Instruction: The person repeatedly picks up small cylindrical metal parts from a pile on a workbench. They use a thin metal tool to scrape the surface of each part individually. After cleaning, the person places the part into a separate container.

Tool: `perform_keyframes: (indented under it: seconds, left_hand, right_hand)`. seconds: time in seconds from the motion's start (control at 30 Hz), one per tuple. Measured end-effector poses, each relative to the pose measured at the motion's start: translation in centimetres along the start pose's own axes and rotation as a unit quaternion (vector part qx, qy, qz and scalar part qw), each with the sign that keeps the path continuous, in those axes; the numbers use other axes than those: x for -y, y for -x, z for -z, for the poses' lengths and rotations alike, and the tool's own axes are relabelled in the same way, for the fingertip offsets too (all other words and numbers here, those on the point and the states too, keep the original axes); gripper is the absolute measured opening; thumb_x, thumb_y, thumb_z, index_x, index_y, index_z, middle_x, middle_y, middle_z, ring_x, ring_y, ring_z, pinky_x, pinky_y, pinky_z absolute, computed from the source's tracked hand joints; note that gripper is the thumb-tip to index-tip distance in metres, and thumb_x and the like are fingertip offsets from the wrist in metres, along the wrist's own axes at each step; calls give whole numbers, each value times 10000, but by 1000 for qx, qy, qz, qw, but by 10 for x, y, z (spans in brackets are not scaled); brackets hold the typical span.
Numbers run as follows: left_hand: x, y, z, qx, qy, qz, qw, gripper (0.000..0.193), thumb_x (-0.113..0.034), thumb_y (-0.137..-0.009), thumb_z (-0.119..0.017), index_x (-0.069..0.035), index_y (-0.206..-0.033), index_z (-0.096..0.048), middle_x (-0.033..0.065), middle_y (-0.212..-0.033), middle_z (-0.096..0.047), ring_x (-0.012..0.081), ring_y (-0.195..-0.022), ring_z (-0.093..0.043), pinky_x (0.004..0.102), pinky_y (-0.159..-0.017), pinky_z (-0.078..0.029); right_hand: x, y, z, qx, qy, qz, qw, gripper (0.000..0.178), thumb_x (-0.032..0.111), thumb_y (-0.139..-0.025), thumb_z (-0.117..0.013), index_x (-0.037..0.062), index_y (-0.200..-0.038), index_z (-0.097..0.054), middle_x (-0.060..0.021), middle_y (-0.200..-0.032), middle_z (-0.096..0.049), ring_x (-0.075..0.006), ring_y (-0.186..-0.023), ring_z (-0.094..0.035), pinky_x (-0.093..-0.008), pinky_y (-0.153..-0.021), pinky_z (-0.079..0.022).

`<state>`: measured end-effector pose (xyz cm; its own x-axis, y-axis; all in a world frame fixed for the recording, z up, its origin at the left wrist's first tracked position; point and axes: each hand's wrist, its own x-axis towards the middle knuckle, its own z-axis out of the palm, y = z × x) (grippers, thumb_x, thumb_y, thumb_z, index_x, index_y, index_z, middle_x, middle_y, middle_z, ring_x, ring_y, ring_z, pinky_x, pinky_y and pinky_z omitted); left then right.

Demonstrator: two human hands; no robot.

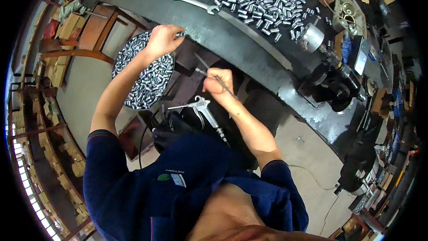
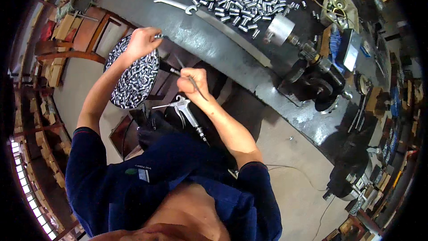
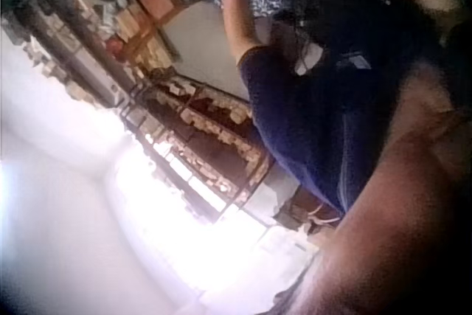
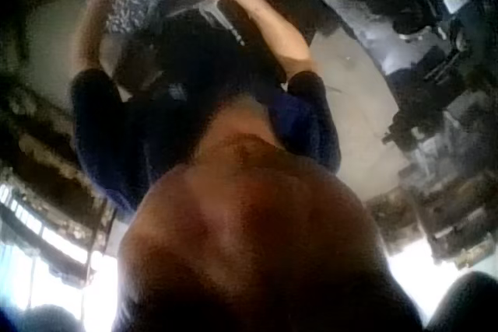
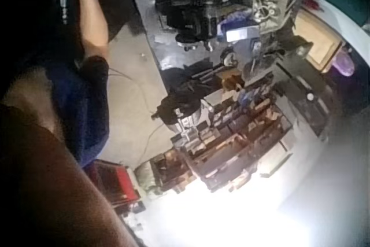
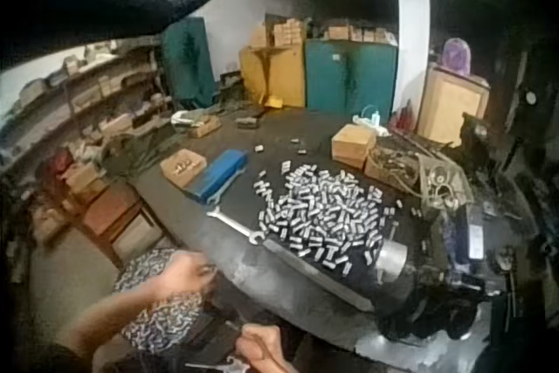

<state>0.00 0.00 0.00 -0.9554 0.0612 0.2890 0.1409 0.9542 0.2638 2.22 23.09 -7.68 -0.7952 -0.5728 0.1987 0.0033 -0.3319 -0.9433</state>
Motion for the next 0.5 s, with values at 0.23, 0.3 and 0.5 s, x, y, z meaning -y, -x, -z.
perform_keyframes:
  seconds: [0.23,0.3,0.5]
  left_hand:
    - [-56,-139,-25,27,279,40,959,388,-227,-735,-685,34,-1015,-618,52,-615,-592,109,-550,-554,263,-518,-441]
    - [-73,-159,-18,34,544,69,836,474,-201,-808,-625,33,-1200,-497,82,-859,-641,121,-710,-613,218,-670,-476]
    - [-43,-131,-2,-4,549,61,833,446,-237,-844,-607,12,-1197,-495,110,-988,-633,129,-771,-631,240,-720,-491]
  right_hand:
    - [2,1,-2,13,103,-1,995,213,88,-618,-514,26,-516,-337,-28,-476,-228,-51,-459,-272,-272,-401,-207]
    - [-6,1,-1,1,91,-9,996,196,73,-609,-507,21,-516,-342,-24,-479,-229,-49,-464,-276,-272,-400,-213]
    - [-13,0,-2,-18,52,-31,998,178,24,-629,-476,34,-515,-340,12,-475,-269,-35,-483,-296,-255,-394,-222]
